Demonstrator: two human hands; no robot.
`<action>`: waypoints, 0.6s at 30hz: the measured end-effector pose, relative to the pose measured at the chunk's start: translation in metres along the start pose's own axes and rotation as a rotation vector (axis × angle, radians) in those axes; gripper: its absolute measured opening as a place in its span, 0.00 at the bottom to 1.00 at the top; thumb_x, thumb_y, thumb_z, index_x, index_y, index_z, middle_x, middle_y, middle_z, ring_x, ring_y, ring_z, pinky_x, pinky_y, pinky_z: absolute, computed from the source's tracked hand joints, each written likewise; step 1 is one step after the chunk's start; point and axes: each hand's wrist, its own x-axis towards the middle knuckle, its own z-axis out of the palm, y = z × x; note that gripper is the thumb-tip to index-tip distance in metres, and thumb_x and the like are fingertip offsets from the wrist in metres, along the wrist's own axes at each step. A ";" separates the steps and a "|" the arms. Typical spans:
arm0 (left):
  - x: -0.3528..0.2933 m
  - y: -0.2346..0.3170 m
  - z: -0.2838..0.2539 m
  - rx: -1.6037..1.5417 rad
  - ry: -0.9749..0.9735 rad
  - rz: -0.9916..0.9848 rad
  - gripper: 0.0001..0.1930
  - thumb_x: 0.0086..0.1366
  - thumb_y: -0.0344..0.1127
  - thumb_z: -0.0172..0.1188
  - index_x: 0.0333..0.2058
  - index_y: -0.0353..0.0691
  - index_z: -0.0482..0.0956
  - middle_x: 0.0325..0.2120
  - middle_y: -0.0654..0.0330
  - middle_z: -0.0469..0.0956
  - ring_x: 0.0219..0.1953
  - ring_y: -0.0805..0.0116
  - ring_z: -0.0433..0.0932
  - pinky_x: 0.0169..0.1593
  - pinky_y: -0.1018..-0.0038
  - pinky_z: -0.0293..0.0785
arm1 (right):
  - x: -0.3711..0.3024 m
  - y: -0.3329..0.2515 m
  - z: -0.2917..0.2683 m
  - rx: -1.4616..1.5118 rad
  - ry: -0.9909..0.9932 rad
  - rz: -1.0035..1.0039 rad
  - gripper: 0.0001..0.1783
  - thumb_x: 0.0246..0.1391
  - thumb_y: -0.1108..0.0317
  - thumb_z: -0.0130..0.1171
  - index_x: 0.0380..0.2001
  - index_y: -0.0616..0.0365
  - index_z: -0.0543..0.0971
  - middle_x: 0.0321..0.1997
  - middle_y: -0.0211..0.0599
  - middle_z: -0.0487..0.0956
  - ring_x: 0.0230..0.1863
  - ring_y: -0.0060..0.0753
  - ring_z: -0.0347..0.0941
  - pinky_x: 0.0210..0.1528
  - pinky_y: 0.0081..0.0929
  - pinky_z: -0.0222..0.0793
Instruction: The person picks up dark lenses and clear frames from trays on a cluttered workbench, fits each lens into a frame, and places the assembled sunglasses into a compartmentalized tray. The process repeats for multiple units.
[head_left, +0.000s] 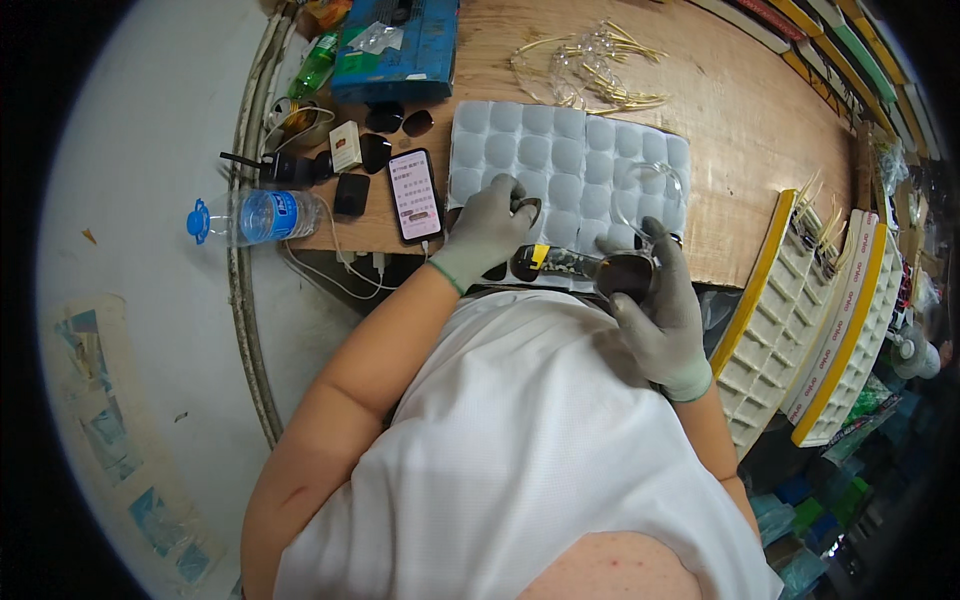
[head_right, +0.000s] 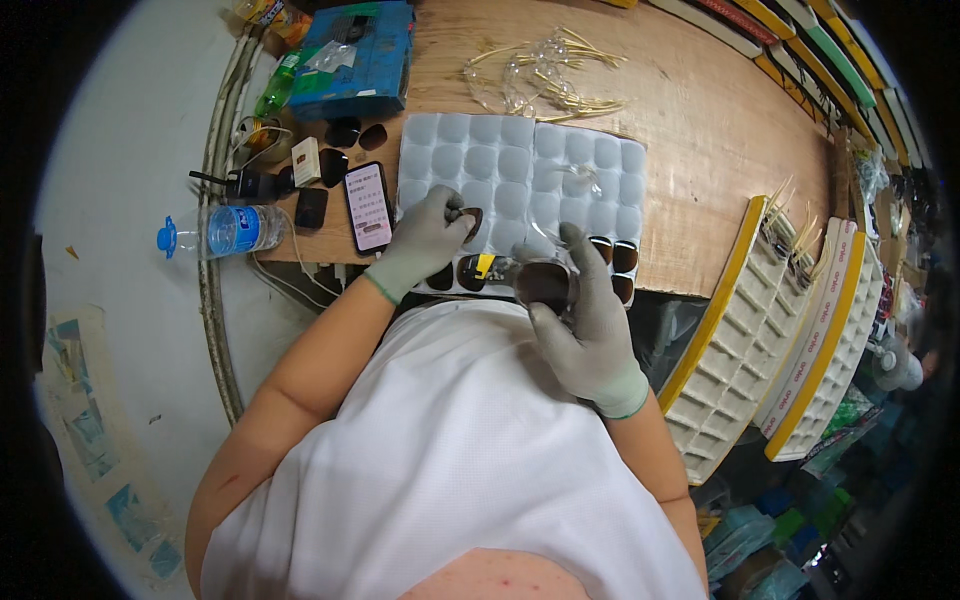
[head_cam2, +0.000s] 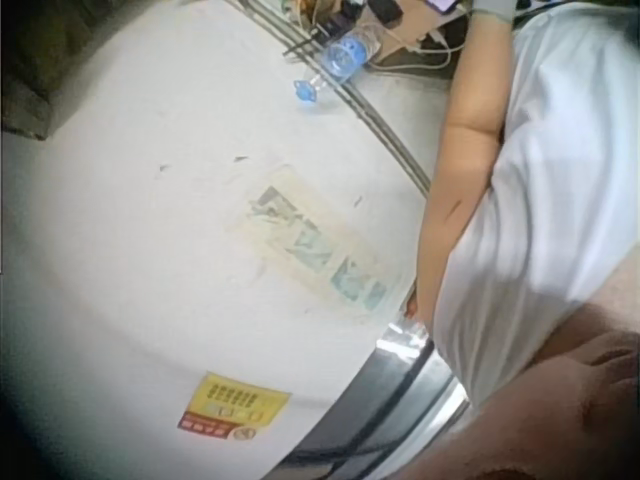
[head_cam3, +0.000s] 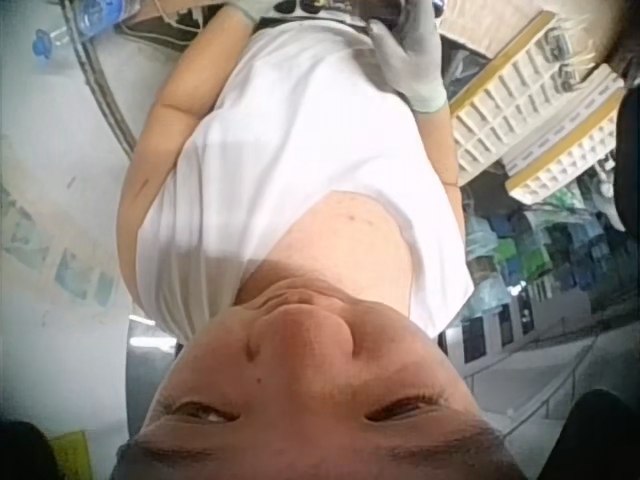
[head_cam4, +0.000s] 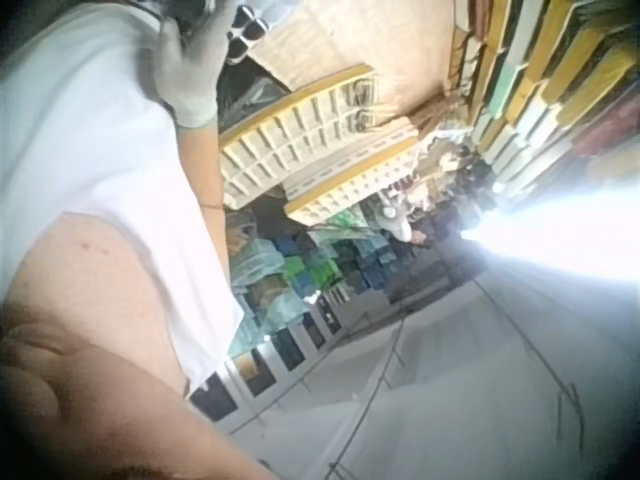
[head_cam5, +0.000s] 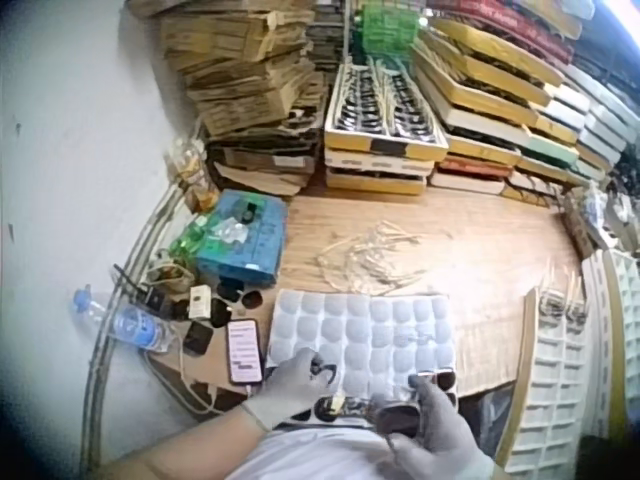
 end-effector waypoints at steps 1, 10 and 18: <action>-0.011 0.002 -0.010 -0.147 -0.041 0.044 0.18 0.65 0.39 0.64 0.45 0.31 0.75 0.38 0.52 0.80 0.40 0.58 0.81 0.46 0.66 0.78 | -0.001 -0.001 0.001 0.024 -0.008 0.034 0.37 0.59 0.82 0.50 0.70 0.69 0.52 0.51 0.50 0.80 0.48 0.31 0.77 0.56 0.27 0.72; -0.076 0.020 -0.054 -0.970 -0.366 0.181 0.11 0.67 0.31 0.64 0.45 0.35 0.74 0.37 0.61 0.78 0.35 0.76 0.77 0.41 0.79 0.76 | 0.003 0.003 0.048 -0.032 -0.117 0.074 0.22 0.61 0.76 0.54 0.57 0.71 0.67 0.42 0.44 0.84 0.39 0.25 0.80 0.44 0.24 0.77; -0.095 0.013 -0.079 -1.246 -0.659 0.096 0.13 0.70 0.36 0.63 0.50 0.37 0.78 0.36 0.64 0.80 0.34 0.78 0.78 0.40 0.80 0.77 | -0.003 -0.010 0.052 0.238 -0.274 0.277 0.22 0.68 0.61 0.54 0.55 0.70 0.76 0.44 0.41 0.84 0.38 0.28 0.80 0.42 0.25 0.77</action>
